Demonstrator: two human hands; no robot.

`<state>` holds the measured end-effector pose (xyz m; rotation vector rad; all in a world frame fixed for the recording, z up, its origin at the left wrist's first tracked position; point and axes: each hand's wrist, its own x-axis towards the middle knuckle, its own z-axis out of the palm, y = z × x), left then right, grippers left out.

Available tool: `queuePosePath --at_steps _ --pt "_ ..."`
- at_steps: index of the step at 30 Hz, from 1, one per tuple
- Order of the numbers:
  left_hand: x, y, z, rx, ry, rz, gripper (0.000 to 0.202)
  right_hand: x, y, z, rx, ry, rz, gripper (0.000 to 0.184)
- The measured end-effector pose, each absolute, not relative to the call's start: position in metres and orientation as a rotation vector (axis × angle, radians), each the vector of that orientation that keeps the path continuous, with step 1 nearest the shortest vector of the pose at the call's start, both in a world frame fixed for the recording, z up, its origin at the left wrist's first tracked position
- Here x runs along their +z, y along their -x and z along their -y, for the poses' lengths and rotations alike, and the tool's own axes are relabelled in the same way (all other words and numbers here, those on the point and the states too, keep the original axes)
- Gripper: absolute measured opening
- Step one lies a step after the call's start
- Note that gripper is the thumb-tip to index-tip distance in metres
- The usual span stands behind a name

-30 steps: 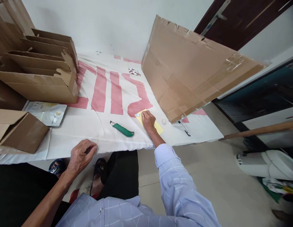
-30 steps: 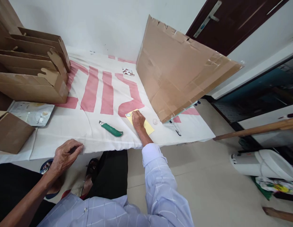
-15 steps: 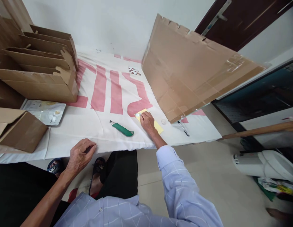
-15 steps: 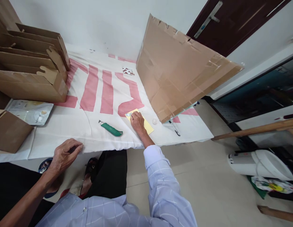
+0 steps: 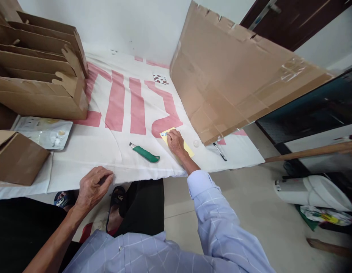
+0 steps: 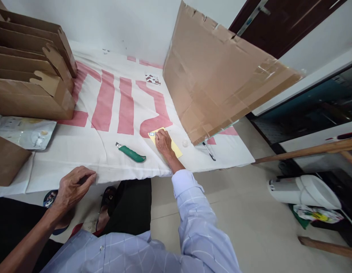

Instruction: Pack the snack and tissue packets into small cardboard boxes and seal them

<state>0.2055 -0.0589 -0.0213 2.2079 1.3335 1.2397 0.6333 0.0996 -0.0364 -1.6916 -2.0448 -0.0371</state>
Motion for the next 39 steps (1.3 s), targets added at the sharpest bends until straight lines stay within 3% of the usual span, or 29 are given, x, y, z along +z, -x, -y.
queuePosePath --at_steps 6,11,21,31,39 --pt "-0.029 -0.208 0.057 1.234 -2.215 -1.394 0.021 -0.037 -0.631 -0.098 0.006 1.722 2.003 0.035" --pt "-0.031 -0.208 0.054 1.182 -2.142 -1.409 0.023 -0.036 -0.629 -0.098 -0.010 1.751 1.873 0.047" --pt "-0.030 -0.203 0.051 1.160 -2.092 -1.251 0.017 -0.034 -0.621 -0.038 0.014 1.709 1.907 0.050" --pt "-0.026 -0.221 0.064 1.155 -2.162 -1.153 0.011 -0.026 -0.629 -0.035 0.052 2.032 1.765 0.049" --pt "-0.018 -0.210 0.090 1.266 -2.159 -1.131 0.013 0.015 -0.540 -0.029 0.100 1.486 1.793 0.063"
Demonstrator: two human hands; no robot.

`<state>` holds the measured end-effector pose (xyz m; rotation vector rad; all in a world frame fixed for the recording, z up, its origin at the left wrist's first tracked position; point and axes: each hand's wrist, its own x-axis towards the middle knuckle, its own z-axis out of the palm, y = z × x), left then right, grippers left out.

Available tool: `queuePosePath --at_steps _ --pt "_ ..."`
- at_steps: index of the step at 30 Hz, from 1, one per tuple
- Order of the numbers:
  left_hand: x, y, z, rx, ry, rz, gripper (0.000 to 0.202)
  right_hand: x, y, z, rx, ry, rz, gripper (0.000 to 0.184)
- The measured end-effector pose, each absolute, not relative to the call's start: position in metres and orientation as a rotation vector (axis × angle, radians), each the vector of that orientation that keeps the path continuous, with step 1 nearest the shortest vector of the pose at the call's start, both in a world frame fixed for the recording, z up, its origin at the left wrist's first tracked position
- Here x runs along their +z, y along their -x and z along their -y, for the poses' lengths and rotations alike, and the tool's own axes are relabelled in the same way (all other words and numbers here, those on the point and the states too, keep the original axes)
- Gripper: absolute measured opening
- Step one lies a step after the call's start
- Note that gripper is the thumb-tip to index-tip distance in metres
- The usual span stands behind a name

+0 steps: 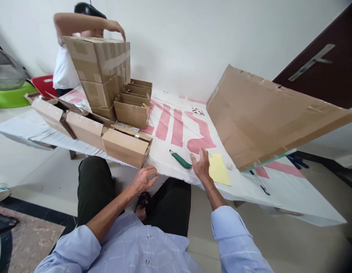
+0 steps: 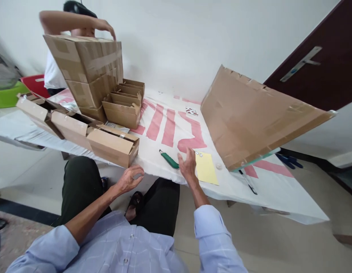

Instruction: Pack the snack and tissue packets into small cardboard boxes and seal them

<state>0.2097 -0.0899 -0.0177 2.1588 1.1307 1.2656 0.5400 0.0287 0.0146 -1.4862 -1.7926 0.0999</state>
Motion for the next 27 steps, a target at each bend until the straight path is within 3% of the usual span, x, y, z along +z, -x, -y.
queuePosePath --at_steps 3,9,11,13,16,27 --pt "-0.010 -0.196 0.106 1.400 -2.098 -1.241 0.014 0.024 -0.472 -0.017 0.434 1.197 1.844 0.076" --pt "0.015 -0.133 0.123 1.706 -1.880 -1.736 0.012 0.013 -0.358 0.000 0.934 0.922 1.925 0.145" --pt "0.018 -0.103 0.117 1.831 -1.646 -1.977 0.030 0.009 -0.336 0.000 0.979 0.910 1.912 0.153" --pt "0.017 -0.074 0.107 1.894 -1.408 -2.084 0.050 0.008 -0.324 -0.002 0.978 0.899 1.894 0.152" --pt "0.012 -0.046 0.091 1.855 -1.277 -1.964 0.061 0.014 -0.322 -0.005 0.979 0.894 1.878 0.149" --pt "0.047 -0.062 0.081 1.565 -1.547 -1.372 0.052 0.057 -0.436 -0.002 1.154 0.911 1.998 0.125"
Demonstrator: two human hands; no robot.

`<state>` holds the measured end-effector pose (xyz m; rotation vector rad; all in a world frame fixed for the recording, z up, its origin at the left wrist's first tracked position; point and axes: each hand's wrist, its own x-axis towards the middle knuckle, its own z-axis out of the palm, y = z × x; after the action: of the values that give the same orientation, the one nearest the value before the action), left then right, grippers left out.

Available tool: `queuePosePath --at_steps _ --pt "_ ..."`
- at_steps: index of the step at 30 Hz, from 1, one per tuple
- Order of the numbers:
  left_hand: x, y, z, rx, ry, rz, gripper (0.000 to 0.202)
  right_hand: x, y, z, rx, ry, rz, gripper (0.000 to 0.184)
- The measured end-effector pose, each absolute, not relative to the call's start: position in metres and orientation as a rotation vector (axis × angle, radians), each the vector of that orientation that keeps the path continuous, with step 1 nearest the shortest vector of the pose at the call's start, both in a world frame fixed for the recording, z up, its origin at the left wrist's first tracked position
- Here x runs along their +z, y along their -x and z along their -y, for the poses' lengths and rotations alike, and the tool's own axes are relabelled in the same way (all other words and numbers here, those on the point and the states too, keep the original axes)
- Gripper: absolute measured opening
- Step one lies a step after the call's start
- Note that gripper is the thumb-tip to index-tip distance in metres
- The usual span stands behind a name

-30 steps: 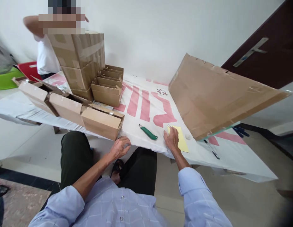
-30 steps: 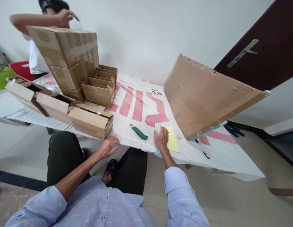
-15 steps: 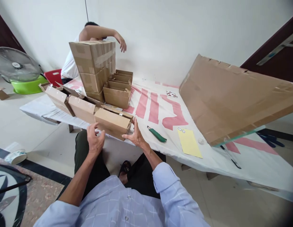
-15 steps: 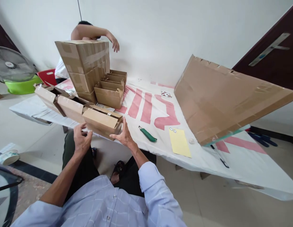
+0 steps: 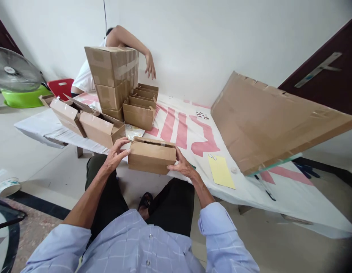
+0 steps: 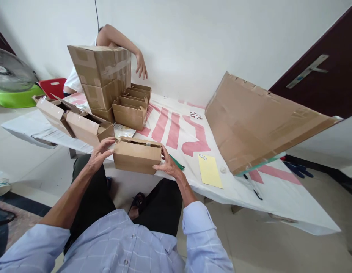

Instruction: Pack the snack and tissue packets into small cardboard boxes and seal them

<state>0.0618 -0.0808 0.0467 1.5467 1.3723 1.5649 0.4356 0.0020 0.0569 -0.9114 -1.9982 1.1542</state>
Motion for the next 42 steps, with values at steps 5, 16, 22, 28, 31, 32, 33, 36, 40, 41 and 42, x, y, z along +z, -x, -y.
queuePosePath --at_steps 5,16,22,28,31,32,33,36,40,41,42 --pt "0.069 -0.069 0.060 1.289 -1.673 -1.230 0.040 0.083 -0.456 0.009 1.036 1.030 1.991 0.103" --pt "0.074 -0.073 0.072 1.228 -1.770 -1.286 0.057 0.131 -0.416 0.011 0.519 1.005 2.152 0.029" --pt "0.081 -0.075 0.078 1.185 -1.782 -1.269 0.063 0.135 -0.408 0.021 0.357 1.048 2.151 0.022" --pt "0.080 -0.077 0.081 1.161 -1.827 -1.301 0.055 0.126 -0.397 0.020 0.532 1.073 2.169 0.021" --pt "0.081 -0.077 0.082 1.150 -1.849 -1.305 0.057 0.123 -0.389 0.017 0.628 1.036 2.072 0.022" --pt "0.082 -0.077 0.083 1.149 -1.853 -1.300 0.057 0.122 -0.387 0.017 0.656 1.025 2.028 0.023" --pt "0.083 -0.077 0.084 1.148 -1.856 -1.296 0.057 0.122 -0.385 0.016 0.682 1.013 1.988 0.024" --pt "0.085 -0.078 0.085 1.143 -1.864 -1.291 0.061 0.120 -0.384 0.016 0.712 0.966 1.923 0.022" --pt "0.088 -0.080 0.085 1.139 -1.889 -1.297 0.071 0.119 -0.384 0.021 0.564 0.910 1.876 0.021" --pt "0.088 -0.081 0.085 1.141 -1.887 -1.300 0.072 0.119 -0.384 0.023 0.519 0.896 1.863 0.020" --pt "0.089 -0.082 0.085 1.144 -1.881 -1.307 0.073 0.119 -0.383 0.025 0.479 0.881 1.850 0.020"
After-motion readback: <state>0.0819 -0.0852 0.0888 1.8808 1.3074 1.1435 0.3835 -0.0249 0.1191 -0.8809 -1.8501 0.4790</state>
